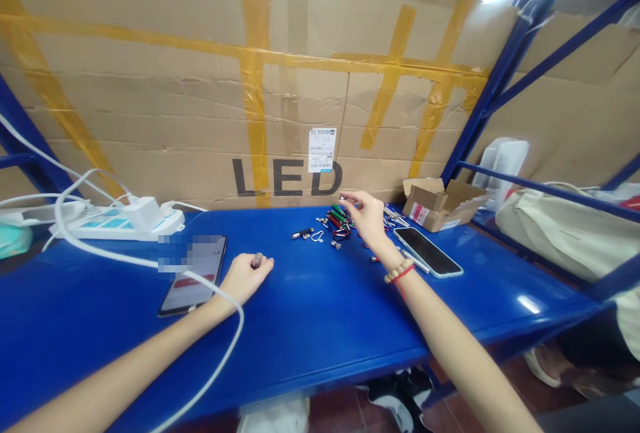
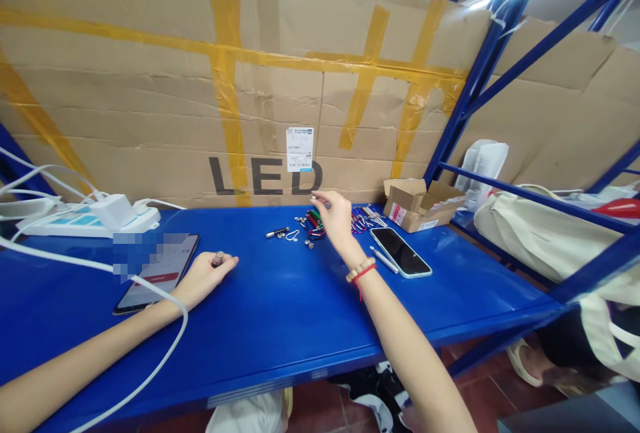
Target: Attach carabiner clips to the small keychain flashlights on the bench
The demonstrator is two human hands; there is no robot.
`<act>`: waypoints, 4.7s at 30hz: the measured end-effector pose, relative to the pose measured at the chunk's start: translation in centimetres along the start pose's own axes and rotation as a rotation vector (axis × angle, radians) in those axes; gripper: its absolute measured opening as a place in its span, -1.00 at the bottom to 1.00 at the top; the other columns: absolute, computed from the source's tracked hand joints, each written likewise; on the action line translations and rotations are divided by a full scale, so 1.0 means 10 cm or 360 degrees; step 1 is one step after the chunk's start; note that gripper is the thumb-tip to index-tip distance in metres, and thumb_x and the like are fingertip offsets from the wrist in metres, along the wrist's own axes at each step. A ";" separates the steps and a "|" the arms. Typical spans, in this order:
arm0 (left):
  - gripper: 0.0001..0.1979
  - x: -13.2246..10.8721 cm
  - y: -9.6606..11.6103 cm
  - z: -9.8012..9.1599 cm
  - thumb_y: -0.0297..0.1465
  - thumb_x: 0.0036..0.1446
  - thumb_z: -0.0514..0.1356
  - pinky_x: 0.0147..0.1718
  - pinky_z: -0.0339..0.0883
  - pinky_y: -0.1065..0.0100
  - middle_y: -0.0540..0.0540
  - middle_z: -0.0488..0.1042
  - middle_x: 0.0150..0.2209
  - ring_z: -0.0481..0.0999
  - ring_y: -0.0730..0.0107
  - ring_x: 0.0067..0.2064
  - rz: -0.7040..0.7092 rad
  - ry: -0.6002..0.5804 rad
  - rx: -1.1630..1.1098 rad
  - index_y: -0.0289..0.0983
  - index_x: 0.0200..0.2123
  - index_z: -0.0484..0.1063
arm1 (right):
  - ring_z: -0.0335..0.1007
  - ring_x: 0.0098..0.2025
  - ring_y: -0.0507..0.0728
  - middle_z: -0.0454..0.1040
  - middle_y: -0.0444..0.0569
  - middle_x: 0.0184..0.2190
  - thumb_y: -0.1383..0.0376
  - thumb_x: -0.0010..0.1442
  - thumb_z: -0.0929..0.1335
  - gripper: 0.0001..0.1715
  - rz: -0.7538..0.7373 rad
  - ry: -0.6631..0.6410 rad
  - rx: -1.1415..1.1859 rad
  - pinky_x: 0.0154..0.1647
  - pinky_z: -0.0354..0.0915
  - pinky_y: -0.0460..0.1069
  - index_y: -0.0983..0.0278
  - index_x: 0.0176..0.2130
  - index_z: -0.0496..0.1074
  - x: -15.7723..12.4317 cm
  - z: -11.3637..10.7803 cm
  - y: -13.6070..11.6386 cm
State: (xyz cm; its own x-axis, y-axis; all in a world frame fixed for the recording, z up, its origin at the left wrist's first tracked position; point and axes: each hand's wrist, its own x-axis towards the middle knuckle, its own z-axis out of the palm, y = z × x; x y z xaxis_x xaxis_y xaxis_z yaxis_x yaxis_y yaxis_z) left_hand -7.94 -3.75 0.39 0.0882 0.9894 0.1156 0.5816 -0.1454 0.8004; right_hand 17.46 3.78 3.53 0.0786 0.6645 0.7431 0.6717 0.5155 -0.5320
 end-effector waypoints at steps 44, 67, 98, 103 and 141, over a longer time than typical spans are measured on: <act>-0.68 -0.07 0.06 -0.01 -0.28 0.03 -0.05 -0.50 -0.04 0.41 -0.07 0.38 -0.58 0.39 0.30 -0.45 -0.0039 -0.0185 0.0869 -0.24 -0.69 0.24 | 0.43 -0.33 0.03 0.55 -0.07 -0.41 0.26 0.11 0.37 -0.87 -0.0675 -0.0864 0.0544 -0.20 0.29 -0.05 0.26 -0.40 0.51 -0.67 0.40 -0.80; -0.64 -0.06 0.08 0.05 -0.34 0.12 -0.08 -0.36 0.19 0.33 -0.20 0.55 -0.34 0.52 0.16 -0.26 0.0173 -0.0356 0.1401 -0.27 -0.41 0.50 | 0.20 -0.50 -0.02 0.37 -0.05 -0.43 0.30 0.29 0.17 -0.68 -0.1085 -0.1325 -0.0364 -0.50 -0.02 -0.08 0.32 -0.35 0.44 -0.66 0.31 -0.80; -0.65 -0.02 0.06 -0.01 -0.33 0.08 -0.04 -0.33 0.19 0.37 -0.04 0.55 -0.41 0.49 0.25 -0.28 0.0100 -0.0204 0.1033 -0.11 -0.49 0.55 | 0.25 -0.54 -0.05 0.39 -0.15 -0.58 0.19 0.29 0.13 -0.52 -0.0199 -0.1575 0.0255 -0.41 0.07 -0.13 0.31 -0.46 0.46 -0.69 0.43 -0.80; -0.69 -0.08 0.11 -0.01 -0.37 0.08 -0.03 -0.35 0.16 0.40 -0.06 0.55 -0.40 0.49 0.28 -0.28 0.0104 -0.0226 0.1217 -0.18 -0.49 0.52 | 0.37 -0.41 0.02 0.50 -0.13 -0.48 0.18 0.28 0.16 -0.54 -0.0343 -0.1536 0.0105 -0.40 0.06 -0.12 0.25 -0.48 0.48 -0.69 0.39 -0.83; -0.82 0.53 0.67 1.27 -0.45 0.16 -0.09 -0.07 0.27 0.23 -0.12 0.34 -0.26 0.33 0.35 -0.15 0.0685 0.0180 0.0391 -0.28 -0.27 0.29 | 0.28 -0.42 -0.04 0.37 -0.07 -0.35 0.29 0.27 0.17 -0.68 -0.0706 -0.0970 -0.0223 -0.47 0.05 -0.13 0.32 -0.36 0.44 -0.28 -0.43 0.25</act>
State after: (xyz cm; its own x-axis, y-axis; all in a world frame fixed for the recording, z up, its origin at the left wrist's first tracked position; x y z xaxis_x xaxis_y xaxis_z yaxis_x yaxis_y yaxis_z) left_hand 6.74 0.46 -1.08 0.2815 0.8320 0.4781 0.6860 -0.5229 0.5059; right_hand 22.14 0.87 1.85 -0.6129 0.6134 0.4981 0.6360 0.7570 -0.1496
